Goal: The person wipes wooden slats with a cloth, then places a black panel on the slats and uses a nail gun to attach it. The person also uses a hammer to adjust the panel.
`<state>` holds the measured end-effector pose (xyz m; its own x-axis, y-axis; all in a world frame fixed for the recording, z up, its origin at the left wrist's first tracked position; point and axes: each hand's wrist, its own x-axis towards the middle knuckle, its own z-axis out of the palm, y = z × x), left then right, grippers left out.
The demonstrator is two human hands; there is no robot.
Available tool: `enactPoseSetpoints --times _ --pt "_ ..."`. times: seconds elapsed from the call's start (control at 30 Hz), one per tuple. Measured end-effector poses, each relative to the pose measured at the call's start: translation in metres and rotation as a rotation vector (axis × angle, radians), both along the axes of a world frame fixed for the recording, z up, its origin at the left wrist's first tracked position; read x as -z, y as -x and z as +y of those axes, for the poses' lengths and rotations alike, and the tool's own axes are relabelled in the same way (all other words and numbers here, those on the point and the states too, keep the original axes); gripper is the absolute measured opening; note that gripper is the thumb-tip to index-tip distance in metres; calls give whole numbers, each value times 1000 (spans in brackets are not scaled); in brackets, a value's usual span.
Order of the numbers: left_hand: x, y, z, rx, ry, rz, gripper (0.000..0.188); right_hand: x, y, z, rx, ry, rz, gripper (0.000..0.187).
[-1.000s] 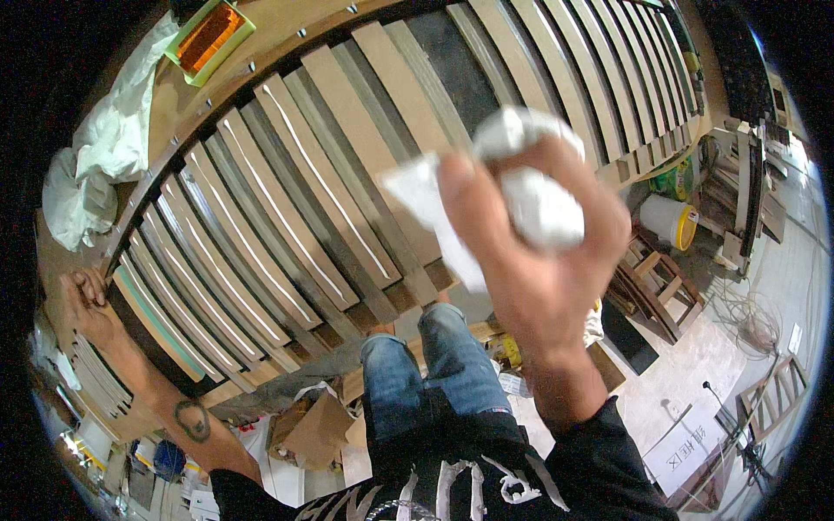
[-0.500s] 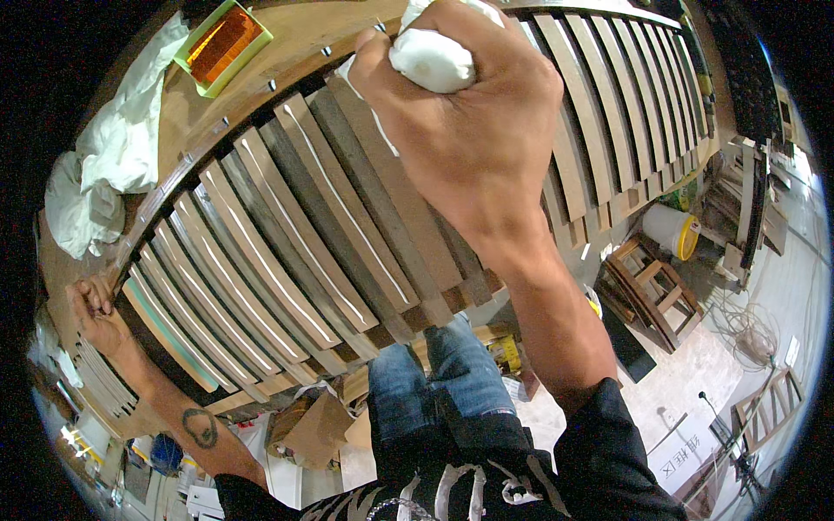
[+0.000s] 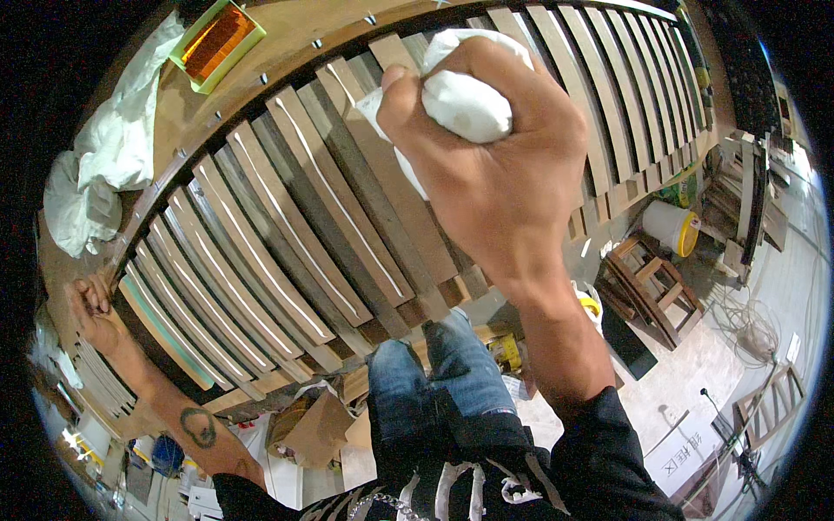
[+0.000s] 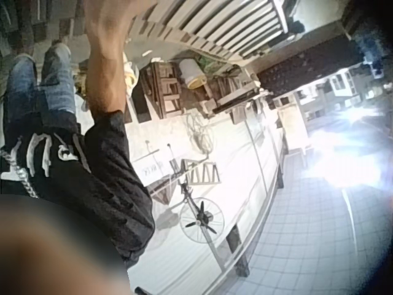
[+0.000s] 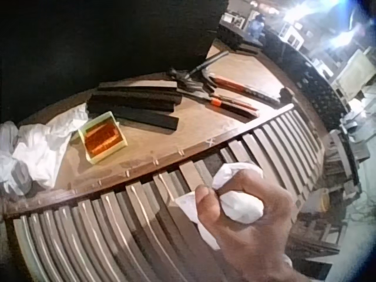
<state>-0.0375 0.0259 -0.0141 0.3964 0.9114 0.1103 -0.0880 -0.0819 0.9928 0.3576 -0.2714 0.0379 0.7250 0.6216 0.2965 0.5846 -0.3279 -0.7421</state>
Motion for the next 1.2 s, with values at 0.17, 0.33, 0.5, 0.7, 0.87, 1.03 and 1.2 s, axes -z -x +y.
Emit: enactPoseSetpoints --times 0.17,0.33,0.5,0.7,0.87,1.03,1.2 --pt "5 6 6 22 48 -33 31 -5 7 -20 -12 30 -3 29" --pt "4 6 8 17 14 19 31 -9 17 -40 9 88 0 28" --pt "4 6 10 21 -2 29 30 -16 26 -61 -4 66 46 20" --pt "4 10 13 17 -17 35 30 -24 34 -84 -33 96 42 19" --pt "3 6 12 53 -14 26 28 -25 41 -99 -28 129 82 19" --pt "2 6 13 30 -43 69 28 -22 38 -107 -31 120 72 20" --pt "5 10 12 -119 -37 59 29 -40 24 -100 166 136 375 19"
